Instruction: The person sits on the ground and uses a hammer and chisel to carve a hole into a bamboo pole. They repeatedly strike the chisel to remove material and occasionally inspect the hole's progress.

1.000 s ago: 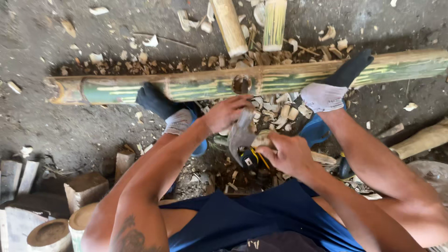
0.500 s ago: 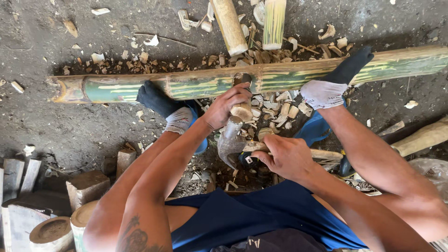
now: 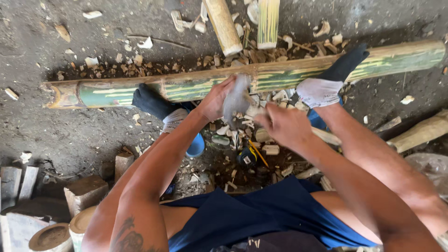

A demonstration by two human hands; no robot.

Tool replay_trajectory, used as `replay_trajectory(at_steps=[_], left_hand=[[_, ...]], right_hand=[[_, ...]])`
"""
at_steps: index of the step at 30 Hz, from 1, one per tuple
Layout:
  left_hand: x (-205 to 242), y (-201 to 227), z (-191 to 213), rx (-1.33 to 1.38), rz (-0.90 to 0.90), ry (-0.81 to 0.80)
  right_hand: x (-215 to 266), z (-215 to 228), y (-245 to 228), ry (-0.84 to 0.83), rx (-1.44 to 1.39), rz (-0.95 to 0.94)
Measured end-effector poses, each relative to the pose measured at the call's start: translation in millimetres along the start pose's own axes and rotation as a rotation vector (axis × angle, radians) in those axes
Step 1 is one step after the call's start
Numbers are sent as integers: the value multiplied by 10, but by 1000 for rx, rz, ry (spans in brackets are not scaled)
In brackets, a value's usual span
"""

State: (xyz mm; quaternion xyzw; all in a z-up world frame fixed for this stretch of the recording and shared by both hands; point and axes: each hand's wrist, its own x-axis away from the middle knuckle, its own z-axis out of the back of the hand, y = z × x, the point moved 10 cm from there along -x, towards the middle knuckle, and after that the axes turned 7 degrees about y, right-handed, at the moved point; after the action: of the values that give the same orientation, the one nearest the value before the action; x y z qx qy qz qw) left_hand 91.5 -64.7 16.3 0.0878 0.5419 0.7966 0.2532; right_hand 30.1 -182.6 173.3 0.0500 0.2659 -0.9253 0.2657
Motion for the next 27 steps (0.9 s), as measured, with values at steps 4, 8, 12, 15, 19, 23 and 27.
replay_trajectory(at_steps=[4,8,12,15,19,23,27], left_hand=[[-47,67,37,-56,-152,49],[32,-122,-27,-154,-180,59],[-78,-490,-158,-200,33,-23],[-11,-339,-427,-399,-216,-66],[117,-119,-925,-379,-446,-173],[38,77,-1000,-325,-491,-79],[-3,144,-1058,-320,-459,-126]], right_hand=[[47,113,-6,38,-159,-53],[341,-1,-146,60,-247,143],[403,-850,866,-301,-12,-367],[744,-910,1135,-258,-26,-430],[1103,-528,928,93,-135,-256],[1164,-473,930,22,-204,-375],[1158,-335,861,12,-185,-356]])
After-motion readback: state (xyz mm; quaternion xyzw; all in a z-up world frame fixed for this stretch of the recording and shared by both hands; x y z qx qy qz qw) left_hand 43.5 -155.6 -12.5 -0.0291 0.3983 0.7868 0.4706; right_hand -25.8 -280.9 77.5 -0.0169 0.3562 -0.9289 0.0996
